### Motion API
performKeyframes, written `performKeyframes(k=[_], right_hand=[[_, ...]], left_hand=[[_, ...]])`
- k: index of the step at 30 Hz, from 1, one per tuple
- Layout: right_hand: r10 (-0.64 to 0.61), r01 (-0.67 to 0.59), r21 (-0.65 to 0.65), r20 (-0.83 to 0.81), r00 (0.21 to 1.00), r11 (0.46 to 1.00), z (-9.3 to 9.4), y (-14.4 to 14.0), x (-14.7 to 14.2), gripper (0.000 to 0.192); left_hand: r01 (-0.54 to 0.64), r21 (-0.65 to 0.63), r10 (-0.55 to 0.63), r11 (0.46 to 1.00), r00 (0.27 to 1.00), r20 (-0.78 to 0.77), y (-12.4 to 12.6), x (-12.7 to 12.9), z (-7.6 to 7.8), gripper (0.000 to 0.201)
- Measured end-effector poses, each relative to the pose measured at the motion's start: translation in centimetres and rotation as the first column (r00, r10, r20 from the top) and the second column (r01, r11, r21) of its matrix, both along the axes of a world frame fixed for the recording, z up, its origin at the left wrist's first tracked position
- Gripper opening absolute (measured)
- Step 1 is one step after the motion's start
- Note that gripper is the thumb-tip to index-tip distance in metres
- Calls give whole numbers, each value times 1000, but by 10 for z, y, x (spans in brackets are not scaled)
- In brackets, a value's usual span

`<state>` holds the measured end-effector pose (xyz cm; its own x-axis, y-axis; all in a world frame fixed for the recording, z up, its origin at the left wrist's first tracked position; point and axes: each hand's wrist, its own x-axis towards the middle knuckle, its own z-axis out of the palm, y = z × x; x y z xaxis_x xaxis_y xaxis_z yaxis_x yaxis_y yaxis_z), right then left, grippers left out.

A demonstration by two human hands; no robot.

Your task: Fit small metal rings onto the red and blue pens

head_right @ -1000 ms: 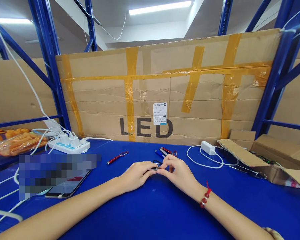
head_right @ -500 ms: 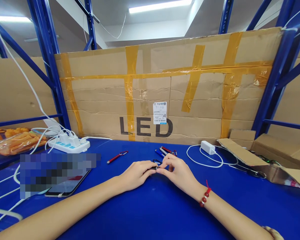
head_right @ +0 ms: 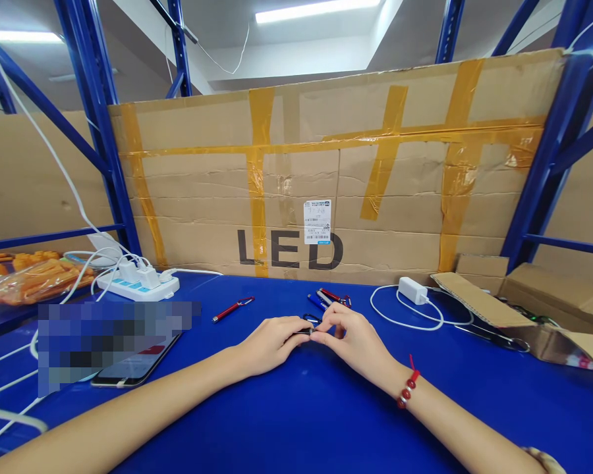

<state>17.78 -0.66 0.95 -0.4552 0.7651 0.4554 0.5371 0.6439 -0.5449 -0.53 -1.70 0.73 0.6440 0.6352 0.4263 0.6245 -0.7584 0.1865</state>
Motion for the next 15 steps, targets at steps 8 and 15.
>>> performKeyframes(k=[8, 15], right_hand=[[-3, 3, 4, 8, 1000, 1000, 1, 0, 0, 24], [-5, 5, -1, 24, 1000, 1000, 0, 0, 1, 24]], left_hand=[[9, 14, -9, 1000, 1000, 7, 0, 0, 0, 21], [3, 8, -3, 1000, 1000, -3, -1, 0, 0, 21]])
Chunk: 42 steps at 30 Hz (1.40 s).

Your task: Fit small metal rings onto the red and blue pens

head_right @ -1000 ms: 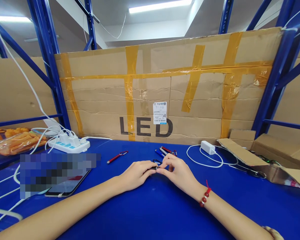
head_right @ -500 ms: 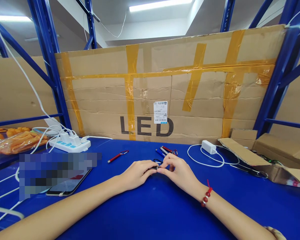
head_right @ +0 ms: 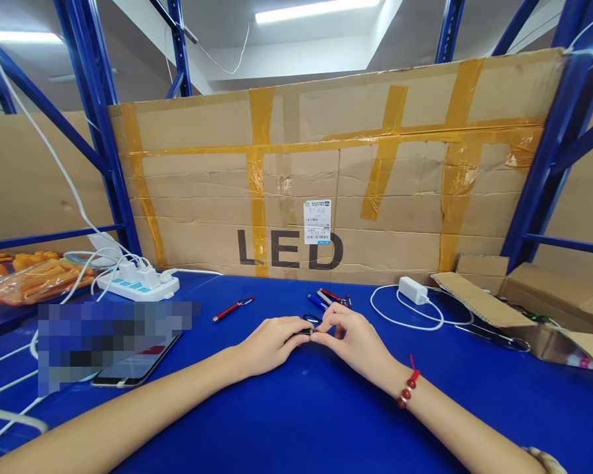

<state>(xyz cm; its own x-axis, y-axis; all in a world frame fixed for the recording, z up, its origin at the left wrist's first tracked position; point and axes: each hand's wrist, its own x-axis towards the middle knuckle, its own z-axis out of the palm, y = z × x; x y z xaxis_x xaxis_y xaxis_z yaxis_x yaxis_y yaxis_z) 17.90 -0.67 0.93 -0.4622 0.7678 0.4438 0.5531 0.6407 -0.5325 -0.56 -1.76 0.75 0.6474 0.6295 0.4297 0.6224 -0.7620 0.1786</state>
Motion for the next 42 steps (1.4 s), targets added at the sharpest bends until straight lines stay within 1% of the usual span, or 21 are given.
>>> performKeyframes(k=[8, 14, 18, 21, 23, 27, 29, 31, 37, 39, 42], right_hand=[[0, 0, -1, -4, 1000, 1000, 0, 0, -1, 24], [15, -15, 3, -38, 999, 1000, 3, -1, -1, 23], [37, -40, -49, -75, 996, 998, 1, -1, -1, 24], [59, -65, -99, -66, 996, 993, -3, 0, -1, 26], [74, -83, -119, -77, 994, 989, -5, 0, -1, 27], [65, -79, -94, -145, 987, 992, -4, 0, -2, 25], [51, -65, -84, -158, 986, 994, -3, 0, -2, 23], [30, -43, -76, -165, 986, 996, -3, 0, -2, 22], [-35, 34, -7, -216, 976, 999, -1, -1, -4, 22], [-33, 30, -16, -237, 971, 999, 0, -1, -4, 22], [5, -25, -74, -262, 965, 997, 1, -1, -2, 23]], left_hand=[[-7, -10, 7, 1000, 1000, -2, 2, 0, -1, 22], [17, 0, -17, 1000, 1000, 1, 2, 0, -2, 23], [43, 39, -42, 998, 999, -29, 1, -1, -1, 23], [105, 59, -99, 993, 990, -104, 2, -2, -1, 20], [128, 64, -119, 990, 985, -125, 2, -3, -1, 19], [82, 50, -79, 995, 995, -54, 2, -3, 0, 20], [78, 37, -77, 996, 997, -24, 2, -2, 0, 20], [75, 18, -75, 997, 997, 2, 2, -2, 1, 19], [14, -60, -10, 998, 998, 60, 2, 1, 2, 19], [12, -63, -8, 998, 997, 71, 1, 2, 3, 18], [20, -60, -15, 998, 997, 82, -3, 2, 4, 16]])
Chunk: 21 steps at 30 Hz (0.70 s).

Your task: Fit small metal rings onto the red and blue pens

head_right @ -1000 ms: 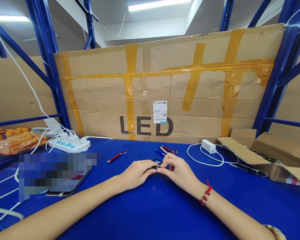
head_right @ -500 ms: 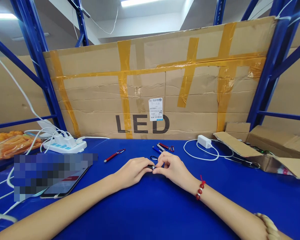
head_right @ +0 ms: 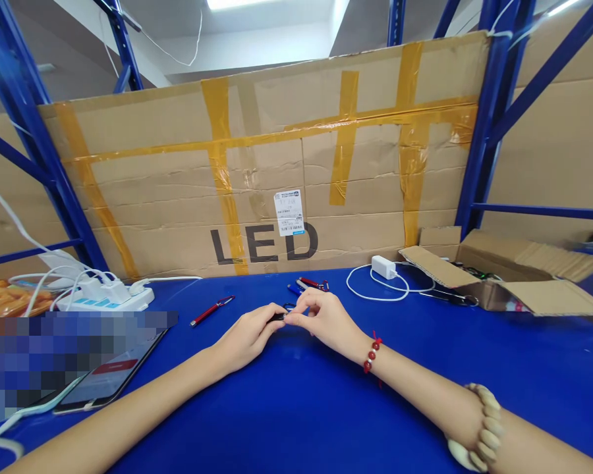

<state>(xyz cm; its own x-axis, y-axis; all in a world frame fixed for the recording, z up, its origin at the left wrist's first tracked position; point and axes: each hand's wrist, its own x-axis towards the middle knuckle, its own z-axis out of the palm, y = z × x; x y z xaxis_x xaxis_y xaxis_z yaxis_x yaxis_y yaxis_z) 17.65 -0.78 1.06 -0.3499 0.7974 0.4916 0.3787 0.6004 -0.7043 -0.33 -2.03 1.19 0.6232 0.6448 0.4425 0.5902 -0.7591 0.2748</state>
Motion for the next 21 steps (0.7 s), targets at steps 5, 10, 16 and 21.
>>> performKeyframes(k=[5, 10, 16, 21], right_hand=[[72, -83, -189, -67, 995, 978, 2, -2, 1, 28], [78, -96, -266, -79, 994, 959, 2, -7, -1, 34], [23, -32, -398, -28, 999, 917, 1, -8, -3, 40], [-27, 19, -474, -10, 1000, 880, 1, -9, -6, 42]], left_hand=[[20, 48, -20, 999, 1000, 0, -6, 1, 0, 16], [11, 134, -9, 991, 1000, -14, -4, 1, -4, 15], [-21, 207, 27, 978, 999, -26, -2, 1, -7, 18], [1, 211, 2, 978, 1000, -13, 0, -1, -5, 24]])
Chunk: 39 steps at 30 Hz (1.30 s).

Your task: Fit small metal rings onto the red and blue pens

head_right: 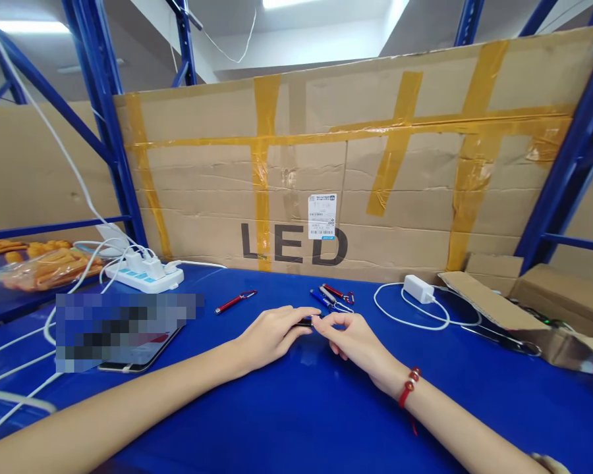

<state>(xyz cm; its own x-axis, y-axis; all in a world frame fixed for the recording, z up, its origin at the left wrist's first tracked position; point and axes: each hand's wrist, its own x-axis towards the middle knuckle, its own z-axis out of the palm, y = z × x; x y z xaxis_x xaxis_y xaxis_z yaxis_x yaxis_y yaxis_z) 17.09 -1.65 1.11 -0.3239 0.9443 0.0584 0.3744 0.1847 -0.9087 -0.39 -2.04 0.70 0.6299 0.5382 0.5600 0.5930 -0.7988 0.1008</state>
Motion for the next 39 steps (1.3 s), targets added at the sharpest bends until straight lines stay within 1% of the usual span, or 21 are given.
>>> performKeyframes(k=[4, 7, 10, 13, 15, 20, 24, 26, 28, 33, 36, 39], right_hand=[[-13, 13, -4, 17, 1000, 1000, -2, 3, -2, 45], [-19, 18, 34, 35, 999, 999, -5, 7, -3, 44], [-51, 47, 153, 23, 998, 987, -6, 10, -4, 41], [-81, 85, 271, -27, 996, 959, -3, 9, -4, 36], [-78, 90, 332, -50, 996, 939, -1, 8, -4, 35], [-12, 30, 490, -40, 999, 871, 1, 8, 2, 26], [-7, 3, 642, 3, 1000, 766, 4, 11, 7, 17], [13, -27, 680, 26, 1000, 732, 6, 12, 10, 14], [50, -56, 679, 27, 998, 732, 6, 12, 12, 10], [129, -62, 623, -63, 990, 779, 3, 8, 11, 10], [149, -67, 594, -91, 985, 802, 1, 6, 9, 13], [127, -61, 583, -73, 989, 810, 0, 5, 8, 15]], left_hand=[[-26, -13, 26, 1000, 999, -38, 2, -2, 1, 23], [-57, -24, 56, 998, 998, -35, 3, -2, 0, 22], [-74, -46, 75, 996, 997, 14, 4, -2, -1, 21], [-89, -70, 94, 994, 994, 58, 4, -1, 0, 19], [-105, -96, 113, 990, 990, 82, 3, -1, 2, 18], [-97, -210, 125, 973, 984, 126, -1, 1, 7, 20], [-87, -268, 125, 959, 984, 126, -1, 3, 8, 21], [-68, -274, 104, 959, 987, 121, -1, 4, 9, 22], [-37, -277, 72, 960, 990, 120, -1, 5, 9, 22], [14, -280, 20, 960, 993, 119, -5, 6, 8, 21], [13, -292, 20, 956, 994, 110, -7, 5, 6, 19], [-13, -330, 54, 944, 992, 114, -8, 5, 4, 15]])
